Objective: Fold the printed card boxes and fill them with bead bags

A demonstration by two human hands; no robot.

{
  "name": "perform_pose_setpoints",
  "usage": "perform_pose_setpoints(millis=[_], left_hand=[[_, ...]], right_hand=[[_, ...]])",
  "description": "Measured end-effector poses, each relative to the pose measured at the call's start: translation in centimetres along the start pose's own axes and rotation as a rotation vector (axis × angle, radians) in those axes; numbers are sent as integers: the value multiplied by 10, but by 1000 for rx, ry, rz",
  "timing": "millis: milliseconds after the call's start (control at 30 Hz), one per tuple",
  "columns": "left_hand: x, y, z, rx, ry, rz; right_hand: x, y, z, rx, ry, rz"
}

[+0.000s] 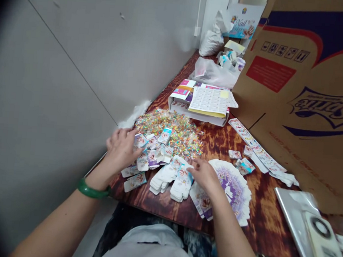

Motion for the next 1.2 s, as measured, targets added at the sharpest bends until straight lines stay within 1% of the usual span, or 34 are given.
perform_pose_setpoints(millis=[67, 100, 133, 233, 300, 333, 400, 467, 567, 633, 700, 800, 867, 967, 1067, 1133, 1200], left_hand=[[-17, 7, -1, -57, 20, -56], [-28, 13, -7, -45, 54, -96], [-39, 19, -16, -3, 96, -141], [-72, 43, -54, 210, 216, -262], [-87, 58, -76, 307, 262, -289], [-92, 65, -84, 337, 276, -296], [-101, 74, -96, 372, 291, -297], [-105, 78, -103, 386, 300, -269], [-106, 76, -106, 376, 331, -199], [-106, 73, -103, 352, 356, -178], [-108, 71, -98, 325, 372, -197], [-110, 72, -89, 318, 389, -250], [-110, 72, -85, 311, 358, -273], [-111, 71, -78, 261, 277, -336], [-115, 72, -78, 242, 255, -401], [-116, 72, -79, 253, 291, -414], [-114, 69, -79, 284, 408, -385]], right_hand=[[0, 0, -13, 64, 46, 27], [1, 0, -18, 86, 67, 35], [2, 0, -24, 105, 88, 37], [2, 0, -31, 107, 140, 14], [3, 1, -26, 48, 139, 9], [4, 1, -21, 4, 124, 3], [5, 4, -8, -77, 56, -23], [6, 7, 1, -105, -103, -50], [10, 11, 8, -68, -437, -58], [13, 13, 11, -44, -575, -51], [16, 15, 12, -19, -584, -36], [20, 16, 12, -16, -522, -19], [21, 17, 13, -47, -509, -29], [22, 15, 10, -94, -516, -50], [21, 12, 9, -160, -543, -71], [18, 11, 8, -194, -589, -78], [17, 11, 10, -209, -636, -53]])
Point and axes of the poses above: each hand's wrist, its own y-axis away from the middle knuckle, its own z-axis out of the back of the hand, x = y × z, the point moved 8 cm from there along -y, towards the middle knuckle, and after that the axes turned 13 degrees about y, right-handed, at the moved point
